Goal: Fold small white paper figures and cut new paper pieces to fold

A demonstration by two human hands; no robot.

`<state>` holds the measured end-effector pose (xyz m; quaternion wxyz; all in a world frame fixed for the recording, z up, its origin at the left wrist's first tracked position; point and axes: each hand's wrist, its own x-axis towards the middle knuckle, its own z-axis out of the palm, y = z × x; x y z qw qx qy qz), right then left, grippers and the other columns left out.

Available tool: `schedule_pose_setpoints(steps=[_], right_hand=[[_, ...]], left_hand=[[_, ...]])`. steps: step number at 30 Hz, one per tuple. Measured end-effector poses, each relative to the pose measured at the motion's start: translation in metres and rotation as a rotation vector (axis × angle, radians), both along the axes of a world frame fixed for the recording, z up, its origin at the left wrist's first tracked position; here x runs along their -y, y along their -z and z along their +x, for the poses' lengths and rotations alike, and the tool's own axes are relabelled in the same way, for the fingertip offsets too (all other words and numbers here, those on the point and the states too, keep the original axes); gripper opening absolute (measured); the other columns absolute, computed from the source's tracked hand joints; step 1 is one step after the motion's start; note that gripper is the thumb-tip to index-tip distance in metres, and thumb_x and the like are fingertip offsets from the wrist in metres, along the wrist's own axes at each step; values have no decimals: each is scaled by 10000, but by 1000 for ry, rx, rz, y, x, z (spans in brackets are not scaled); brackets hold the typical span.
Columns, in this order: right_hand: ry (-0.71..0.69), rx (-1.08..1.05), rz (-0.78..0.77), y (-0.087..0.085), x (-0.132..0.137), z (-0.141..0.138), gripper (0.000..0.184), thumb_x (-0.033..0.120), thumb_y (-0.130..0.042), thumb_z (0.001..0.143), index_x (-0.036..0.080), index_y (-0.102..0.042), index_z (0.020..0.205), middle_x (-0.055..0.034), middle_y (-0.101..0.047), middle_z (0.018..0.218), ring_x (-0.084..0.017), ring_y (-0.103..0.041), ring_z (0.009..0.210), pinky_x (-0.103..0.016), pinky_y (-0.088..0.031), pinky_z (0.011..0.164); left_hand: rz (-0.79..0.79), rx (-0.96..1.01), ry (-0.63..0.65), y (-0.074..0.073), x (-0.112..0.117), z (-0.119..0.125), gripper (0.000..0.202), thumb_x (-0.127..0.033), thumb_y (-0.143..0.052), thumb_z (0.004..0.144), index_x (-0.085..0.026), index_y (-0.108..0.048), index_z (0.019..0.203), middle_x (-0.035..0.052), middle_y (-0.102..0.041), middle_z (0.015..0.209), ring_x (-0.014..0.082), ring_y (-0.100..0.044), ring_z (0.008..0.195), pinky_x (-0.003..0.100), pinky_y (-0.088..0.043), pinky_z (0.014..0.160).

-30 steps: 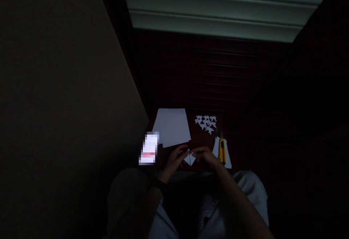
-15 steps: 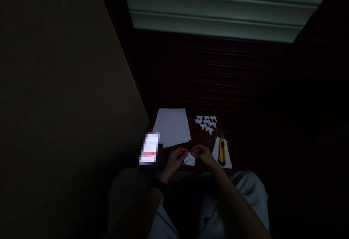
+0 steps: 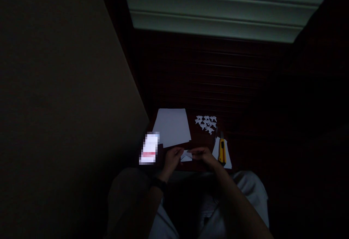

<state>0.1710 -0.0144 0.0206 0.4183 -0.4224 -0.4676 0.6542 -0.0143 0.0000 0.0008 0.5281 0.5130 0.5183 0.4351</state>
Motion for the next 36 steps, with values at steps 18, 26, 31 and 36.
schedule_pose_setpoints(steps=[18, 26, 31, 36], right_hand=[[-17, 170, 75, 3, -1, -3, 332, 346, -734, 539, 149, -703, 804, -45, -671, 742, -160, -584, 685, -294, -439, 676], [-53, 164, 93, 1, 0, -3, 268, 320, -713, 553, 158, -703, 766, -25, -658, 697, -168, -582, 674, -303, -449, 669], [-48, 185, 83, 0, 1, -3, 305, 347, -726, 539, 157, -702, 777, -18, -654, 670, -158, -571, 644, -285, -437, 636], [-31, 222, 113, 0, 0, -3, 299, 400, -699, 581, 157, -704, 755, -29, -662, 705, -153, -560, 649, -270, -421, 638]], left_hand=[[126, -69, 19, -5, 3, 4, 188, -303, -601, 690, -137, -622, 775, 46, -648, 719, 155, -604, 664, 231, -453, 576], [112, -73, 187, -7, 3, 4, 262, -316, -623, 673, -130, -649, 856, 75, -668, 811, 179, -617, 725, 253, -469, 619], [87, -92, 138, -6, 4, 5, 279, -332, -610, 685, -127, -655, 868, 69, -665, 731, 184, -616, 665, 256, -471, 570], [93, -94, 134, -6, 5, 4, 316, -366, -610, 687, -125, -662, 885, 72, -663, 708, 187, -612, 651, 258, -475, 556]])
